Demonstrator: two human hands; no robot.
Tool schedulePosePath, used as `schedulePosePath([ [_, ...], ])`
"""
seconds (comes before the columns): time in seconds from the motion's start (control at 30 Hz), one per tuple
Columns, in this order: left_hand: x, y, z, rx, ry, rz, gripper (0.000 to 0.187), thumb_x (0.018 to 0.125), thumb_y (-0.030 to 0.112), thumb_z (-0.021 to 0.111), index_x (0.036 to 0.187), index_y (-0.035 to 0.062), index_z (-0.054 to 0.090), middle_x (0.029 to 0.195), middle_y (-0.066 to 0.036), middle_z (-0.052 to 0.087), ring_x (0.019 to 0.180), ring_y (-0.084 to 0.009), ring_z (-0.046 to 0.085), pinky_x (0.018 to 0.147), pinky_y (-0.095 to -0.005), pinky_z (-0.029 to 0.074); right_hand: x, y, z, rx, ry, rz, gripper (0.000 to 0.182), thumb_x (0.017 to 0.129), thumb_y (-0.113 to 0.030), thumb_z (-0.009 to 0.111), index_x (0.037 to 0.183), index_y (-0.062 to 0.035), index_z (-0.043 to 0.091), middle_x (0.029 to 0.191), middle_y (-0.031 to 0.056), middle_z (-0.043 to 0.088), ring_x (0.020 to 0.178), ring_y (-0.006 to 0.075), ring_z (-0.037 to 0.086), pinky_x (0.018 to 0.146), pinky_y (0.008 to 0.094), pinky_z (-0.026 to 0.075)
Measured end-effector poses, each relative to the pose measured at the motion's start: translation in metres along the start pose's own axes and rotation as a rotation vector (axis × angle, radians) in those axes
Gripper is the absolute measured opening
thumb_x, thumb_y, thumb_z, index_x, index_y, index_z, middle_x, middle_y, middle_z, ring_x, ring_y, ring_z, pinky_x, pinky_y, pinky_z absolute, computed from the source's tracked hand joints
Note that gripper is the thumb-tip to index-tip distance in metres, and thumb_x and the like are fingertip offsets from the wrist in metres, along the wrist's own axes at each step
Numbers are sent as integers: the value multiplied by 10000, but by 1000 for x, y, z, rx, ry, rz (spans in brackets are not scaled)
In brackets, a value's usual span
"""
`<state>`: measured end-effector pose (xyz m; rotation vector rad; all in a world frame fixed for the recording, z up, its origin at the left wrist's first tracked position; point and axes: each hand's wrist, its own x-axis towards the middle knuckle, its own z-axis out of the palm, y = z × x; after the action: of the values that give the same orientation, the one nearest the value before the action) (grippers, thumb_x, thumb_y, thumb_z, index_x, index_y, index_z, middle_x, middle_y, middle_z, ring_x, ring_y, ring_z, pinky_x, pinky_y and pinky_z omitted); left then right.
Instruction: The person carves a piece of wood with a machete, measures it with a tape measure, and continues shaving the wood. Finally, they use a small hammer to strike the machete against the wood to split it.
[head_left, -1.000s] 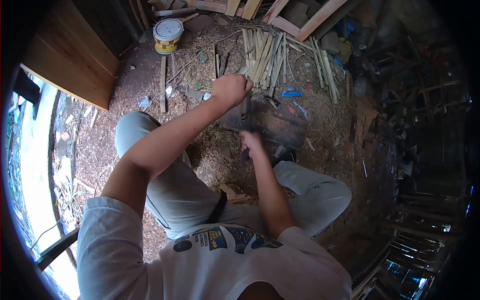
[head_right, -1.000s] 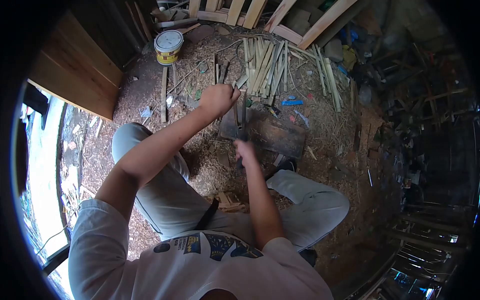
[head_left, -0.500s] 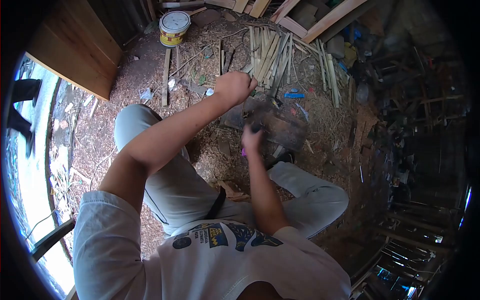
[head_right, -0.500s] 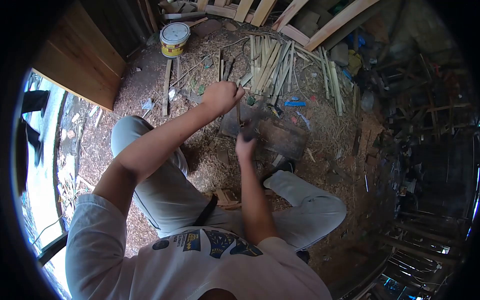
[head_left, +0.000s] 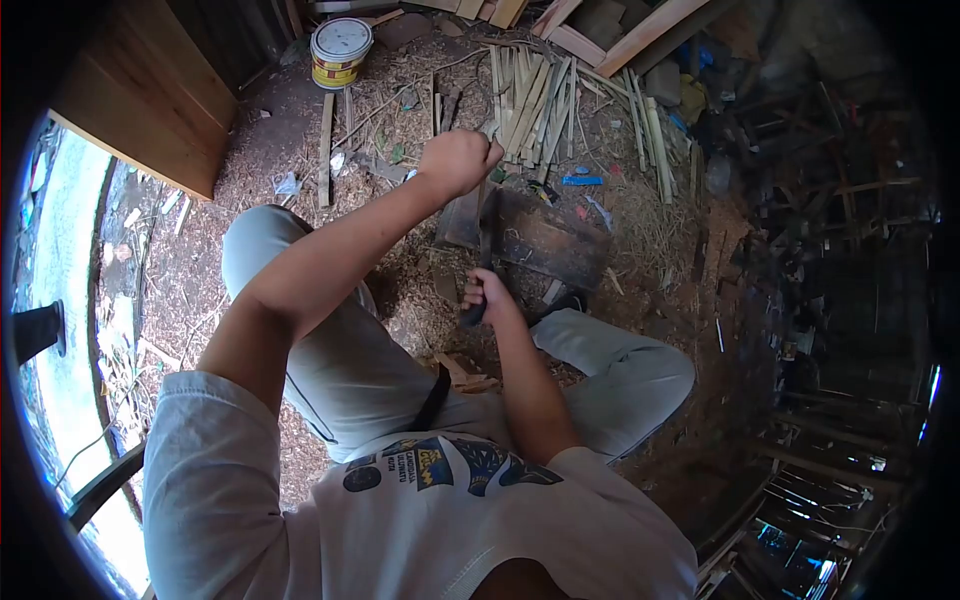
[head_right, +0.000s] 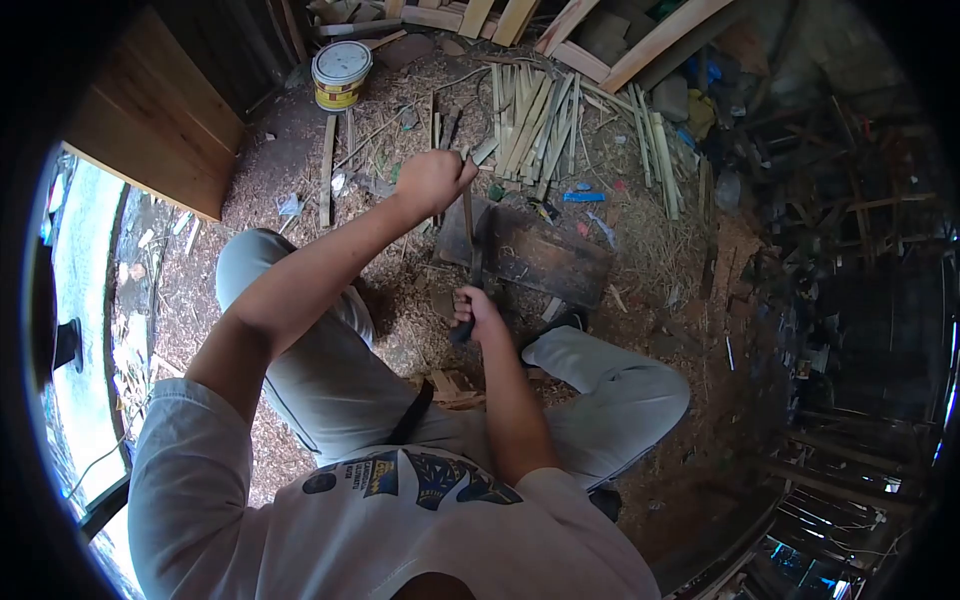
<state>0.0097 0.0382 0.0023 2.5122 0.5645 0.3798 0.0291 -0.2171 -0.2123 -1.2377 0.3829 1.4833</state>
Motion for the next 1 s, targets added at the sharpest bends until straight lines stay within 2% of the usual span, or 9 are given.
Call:
schedulePosePath([
  [0.2, -4, 0, 7, 26, -5, -43, 537, 991, 440, 487, 766, 13, 722, 804, -238, 702, 769, -422, 702, 725, -521, 574, -11, -43, 49, 1, 339, -255, 223, 885, -235, 643, 772, -162, 466, 527, -38, 364, 417, 126, 366, 476, 379, 389],
  [0.43, -16, -7, 5, 3, -33, -53, 565, 1005, 445, 466, 758, 3, 715, 783, -233, 702, 751, -423, 700, 724, -517, 574, -117, -138, 93, -70, 288, -776, 308, 937, -200, 654, 716, -109, 460, 517, -12, 418, 378, 134, 413, 427, 336, 409],
  [0.57, -15, -8, 3, 1, -59, -80, 577, 1008, 455, 462, 748, 0, 704, 782, -240, 698, 747, -430, 697, 725, -518, 572, -105, -123, 103, -13, 322, -1007, 272, 962, -164, 636, 760, -107, 464, 513, -15, 401, 384, 129, 407, 426, 315, 390],
  [0.63, -14, -8, 8, 4, -50, -60, 575, 1008, 458, 463, 753, 3, 703, 790, -242, 699, 752, -432, 697, 725, -519, 572, -45, -75, 61, -120, 343, -948, 231, 961, -166, 636, 787, -100, 499, 514, 11, 450, 380, 140, 436, 420, 322, 397],
  [0.67, -15, -7, 9, 12, -42, -45, 573, 1007, 461, 463, 757, 5, 703, 798, -244, 700, 757, -433, 697, 726, -520, 571, 8, -38, 18, -262, 625, -659, 243, 939, -218, 643, 752, -86, 562, 536, 50, 541, 403, 191, 523, 444, 355, 441],
  [0.73, -22, 1, 8, 9, -67, -51, 567, 1007, 457, 466, 758, 6, 702, 799, -244, 700, 757, -435, 696, 727, -522, 570, 46, 22, -52, -1116, 664, -51, 264, 886, -219, 629, 697, -37, 664, 636, 125, 669, 525, 273, 662, 533, 422, 518],
  [0.8, -17, 4, 5, 29, -78, -42, 560, 1006, 453, 469, 759, 7, 701, 800, -244, 700, 756, -436, 695, 729, -523, 569, 28, 33, -32, -941, 773, -78, 229, 874, -190, 625, 688, -57, 613, 583, 99, 605, 484, 256, 608, 527, 435, 501],
  [0.87, -24, 6, 14, -28, 7, 11, 556, 1005, 445, 475, 758, 2, 701, 784, -239, 696, 743, -438, 692, 713, -530, 567, 28, 41, -24, -337, 475, -155, 243, 889, -202, 615, 687, -84, 547, 533, 57, 512, 427, 232, 514, 522, 447, 477],
  [1.0, -28, 8, 9, -9, -93, 7, 538, 1005, 437, 499, 766, -2, 699, 786, -241, 693, 738, -433, 691, 715, -530, 564, 17, 33, -34, 40, 87, 13, 245, 921, -176, 572, 702, -161, 465, 505, -40, 370, 412, 144, 364, 567, 369, 438],
])
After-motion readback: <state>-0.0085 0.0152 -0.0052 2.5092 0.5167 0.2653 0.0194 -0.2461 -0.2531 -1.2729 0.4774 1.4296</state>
